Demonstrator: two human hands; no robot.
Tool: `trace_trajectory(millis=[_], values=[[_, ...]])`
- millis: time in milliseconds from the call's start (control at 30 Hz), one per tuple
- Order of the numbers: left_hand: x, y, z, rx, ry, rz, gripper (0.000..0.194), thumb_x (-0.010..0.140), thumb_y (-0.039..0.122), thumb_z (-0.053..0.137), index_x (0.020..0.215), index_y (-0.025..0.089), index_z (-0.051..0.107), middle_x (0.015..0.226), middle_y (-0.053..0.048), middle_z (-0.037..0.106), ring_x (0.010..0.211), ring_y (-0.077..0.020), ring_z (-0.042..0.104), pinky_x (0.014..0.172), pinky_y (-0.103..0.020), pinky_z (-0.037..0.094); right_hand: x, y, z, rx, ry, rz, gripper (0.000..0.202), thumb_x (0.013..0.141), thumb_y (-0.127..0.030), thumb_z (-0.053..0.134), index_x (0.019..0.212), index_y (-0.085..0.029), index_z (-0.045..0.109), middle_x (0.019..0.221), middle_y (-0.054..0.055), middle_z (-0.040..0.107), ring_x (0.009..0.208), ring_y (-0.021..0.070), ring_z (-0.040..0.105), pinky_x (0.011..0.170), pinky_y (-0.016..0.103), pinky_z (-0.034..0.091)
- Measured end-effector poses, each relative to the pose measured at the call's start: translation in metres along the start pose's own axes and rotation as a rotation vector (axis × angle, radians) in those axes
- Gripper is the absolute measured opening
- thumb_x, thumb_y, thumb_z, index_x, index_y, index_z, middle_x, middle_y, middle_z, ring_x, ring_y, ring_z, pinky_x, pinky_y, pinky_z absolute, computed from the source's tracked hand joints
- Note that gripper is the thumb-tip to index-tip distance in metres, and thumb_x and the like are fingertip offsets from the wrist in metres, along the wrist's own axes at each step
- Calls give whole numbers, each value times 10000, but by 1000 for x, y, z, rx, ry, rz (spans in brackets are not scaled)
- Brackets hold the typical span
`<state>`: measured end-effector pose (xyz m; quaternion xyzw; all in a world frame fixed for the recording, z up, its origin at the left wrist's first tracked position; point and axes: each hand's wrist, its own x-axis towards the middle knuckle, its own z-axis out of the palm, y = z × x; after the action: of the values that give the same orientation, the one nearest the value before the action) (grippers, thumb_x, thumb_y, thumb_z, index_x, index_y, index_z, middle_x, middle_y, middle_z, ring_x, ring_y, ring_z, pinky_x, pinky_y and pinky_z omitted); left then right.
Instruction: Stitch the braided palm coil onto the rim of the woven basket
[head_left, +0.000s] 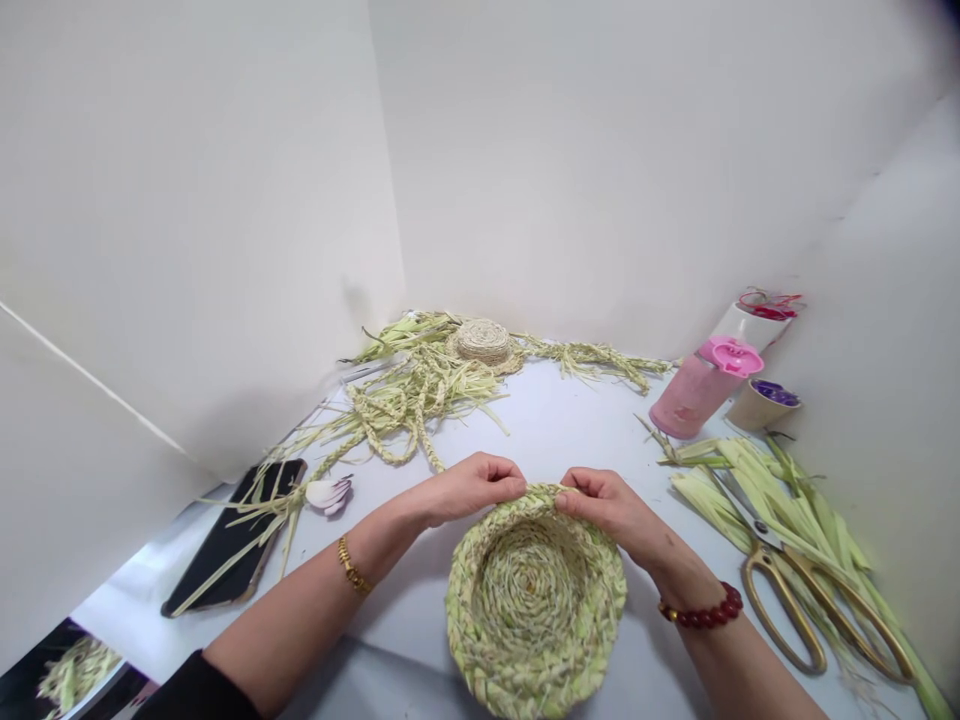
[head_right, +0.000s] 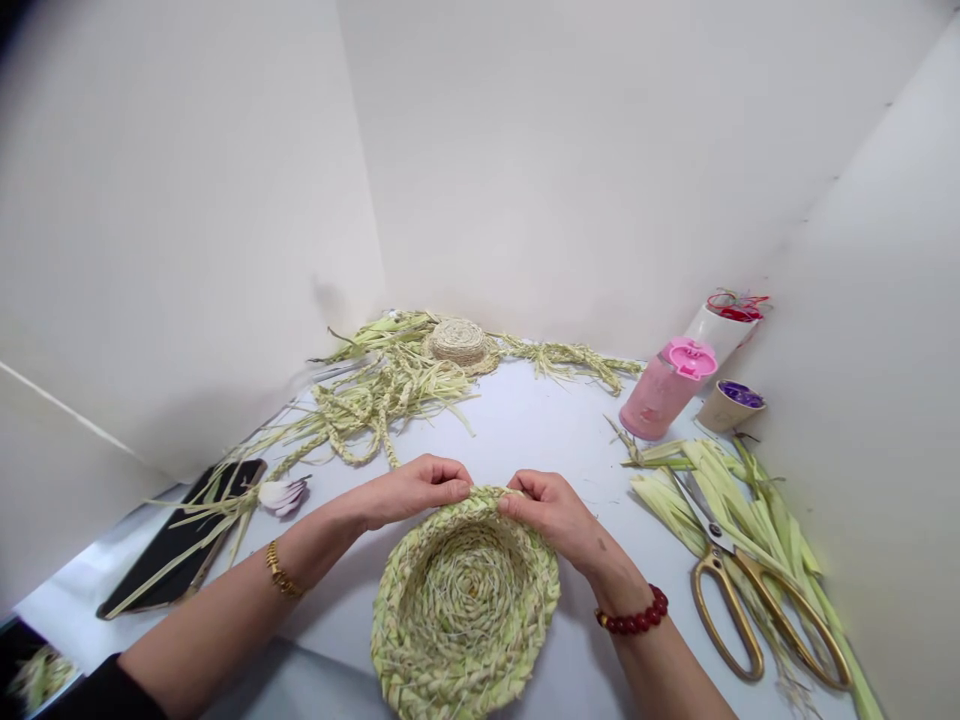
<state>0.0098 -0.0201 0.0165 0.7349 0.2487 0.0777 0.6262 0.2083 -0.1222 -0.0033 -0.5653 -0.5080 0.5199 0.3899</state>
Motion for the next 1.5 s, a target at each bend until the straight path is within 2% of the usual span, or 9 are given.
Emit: trace_trajectory(millis=[233, 400, 467, 567, 633, 700, 800, 967, 1500], values=[[-5, 5, -6, 18, -20, -52, 283, 723, 415, 590, 751, 134, 610, 614, 38, 434, 583, -85, 336, 541, -206, 256, 3, -5, 2, -7, 34, 5, 343, 727, -458, 627, 644, -176, 451, 543, -59, 365, 499, 70, 307, 456, 206, 224], [-6, 0, 11, 67, 146, -18, 263, 773, 383, 522, 802, 130, 587, 687, 16, 487, 630, -101, 395, 573, -206, 316, 5, -3, 0, -28, 60, 23, 314, 733, -461, 611, 708, -170, 495, 586, -39, 449, 526, 87, 376, 486, 211, 273], [-5, -6, 18, 110, 250, 1, 258, 797, 379, 483, 787, 136, 569, 701, 11, 495, 654, -110, 412, 587, -208, 334, 0, -7, -2, -151, 205, 6, 292, 776, -465, 552, 792, -173, 534, 671, -8, 527, 593, 118, 444, 533, 226, 321], [-5, -16, 24, 185, 370, 36, 251, 821, 371, 445, 776, 148, 552, 717, 10, 498, 684, -120, 425, 611, -212, 351, -16, -19, 0, -389, 546, -60, 264, 862, -396, 406, 922, -198, 571, 785, 19, 586, 680, 153, 500, 610, 255, 360], [-4, -21, 26, 211, 402, 46, 248, 830, 367, 432, 780, 154, 548, 715, 11, 496, 684, -124, 429, 615, -215, 355, -28, -27, 8, -476, 638, -109, 276, 880, -325, 355, 1011, -215, 571, 767, 12, 590, 646, 150, 507, 608, 259, 364], [-4, -23, 26, 207, 406, 53, 252, 838, 367, 420, 788, 155, 546, 720, 9, 503, 690, -128, 439, 626, -220, 362, -35, -32, 20, -489, 595, -136, 272, 885, -289, 350, 1060, -220, 546, 724, -1, 590, 585, 141, 506, 575, 255, 368], [-3, -24, 27, 198, 412, 69, 256, 844, 364, 409, 778, 155, 540, 727, 4, 511, 707, -134, 452, 651, -226, 371, -35, -33, 39, -533, 495, -188, 175, 884, -237, 375, 924, -218, 544, 731, 3, 597, 618, 141, 527, 591, 250, 387], [-6, -24, 30, 174, 439, 108, 223, 843, 335, 409, 778, 160, 532, 752, -1, 527, 740, -141, 468, 685, -225, 383, -21, -25, 55, -880, 533, -363, 152, 842, -151, 439, 729, -204, 527, 765, 33, 561, 780, 186, 509, 701, 293, 373], [-10, -25, 31, 146, 501, 131, 193, 831, 327, 432, 737, 169, 493, 742, 3, 516, 723, -135, 453, 686, -232, 378, -13, -18, 68, -1033, 475, -255, 177, 800, -115, 425, 647, -204, 436, 671, 10, 555, 605, 148, 489, 568, 260, 302]])
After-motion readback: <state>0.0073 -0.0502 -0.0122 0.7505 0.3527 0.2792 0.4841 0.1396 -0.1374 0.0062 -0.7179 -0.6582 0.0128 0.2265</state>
